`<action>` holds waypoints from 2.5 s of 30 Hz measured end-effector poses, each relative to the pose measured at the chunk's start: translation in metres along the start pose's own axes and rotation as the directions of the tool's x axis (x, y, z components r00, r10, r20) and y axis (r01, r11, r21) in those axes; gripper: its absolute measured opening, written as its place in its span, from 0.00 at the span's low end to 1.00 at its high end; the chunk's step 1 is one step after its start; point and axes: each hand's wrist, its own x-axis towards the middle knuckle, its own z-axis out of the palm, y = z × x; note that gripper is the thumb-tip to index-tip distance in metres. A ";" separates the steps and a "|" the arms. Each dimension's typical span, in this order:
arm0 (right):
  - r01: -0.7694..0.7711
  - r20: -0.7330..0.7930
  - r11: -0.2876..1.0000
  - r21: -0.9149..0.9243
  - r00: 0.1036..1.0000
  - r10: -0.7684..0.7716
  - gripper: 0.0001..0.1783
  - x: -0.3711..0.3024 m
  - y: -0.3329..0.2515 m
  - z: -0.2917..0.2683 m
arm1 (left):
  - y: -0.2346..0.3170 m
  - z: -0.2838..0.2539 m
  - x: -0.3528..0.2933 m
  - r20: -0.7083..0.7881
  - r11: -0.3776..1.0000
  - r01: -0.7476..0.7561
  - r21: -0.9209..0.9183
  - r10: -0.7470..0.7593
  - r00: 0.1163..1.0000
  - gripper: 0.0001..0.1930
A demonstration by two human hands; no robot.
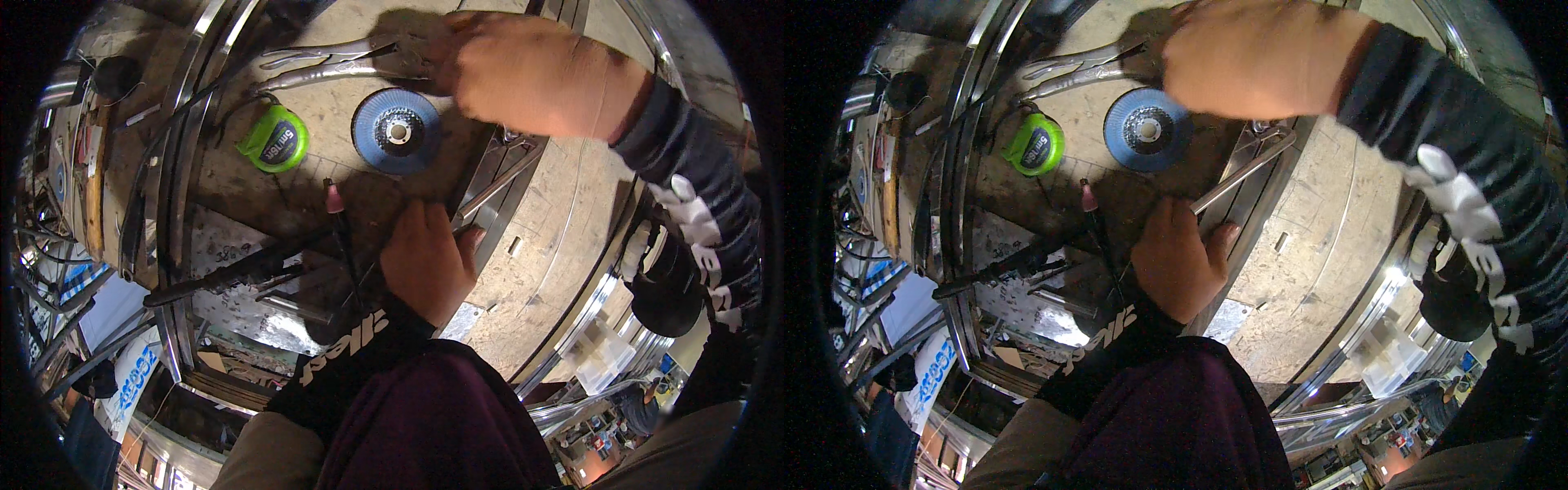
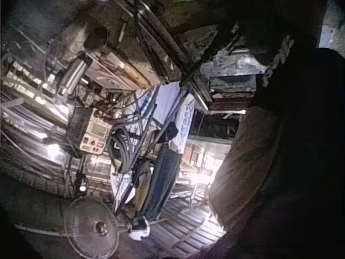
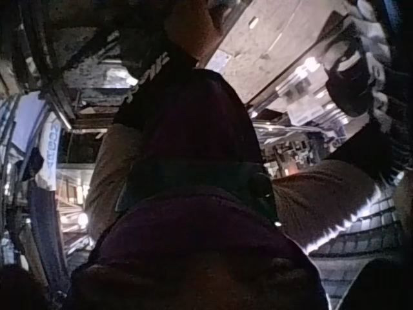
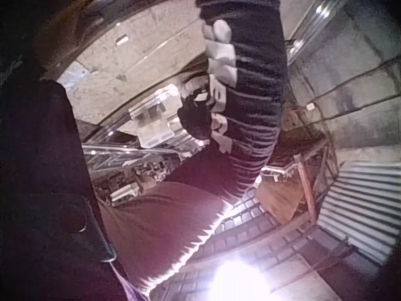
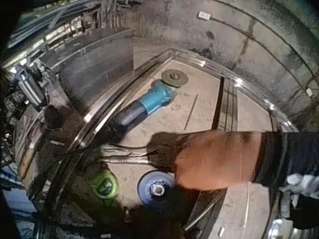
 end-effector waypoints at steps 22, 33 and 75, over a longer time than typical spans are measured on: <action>0.288 -0.296 0.945 0.154 0.926 -0.234 0.05 -0.015 0.021 -0.013 | -0.002 0.001 0.000 0.009 0.999 0.039 0.028 -0.040 0.999 0.28; 0.184 -0.369 0.981 0.065 0.918 -0.148 0.07 0.005 -0.045 -0.014 | -0.006 0.002 0.002 -0.023 0.999 0.004 -0.045 -0.005 1.000 0.24; 0.399 -0.499 0.914 -0.070 0.780 -0.378 0.06 0.024 0.005 -0.007 | -0.004 0.000 -0.002 0.028 0.998 0.044 0.042 -0.045 0.999 0.28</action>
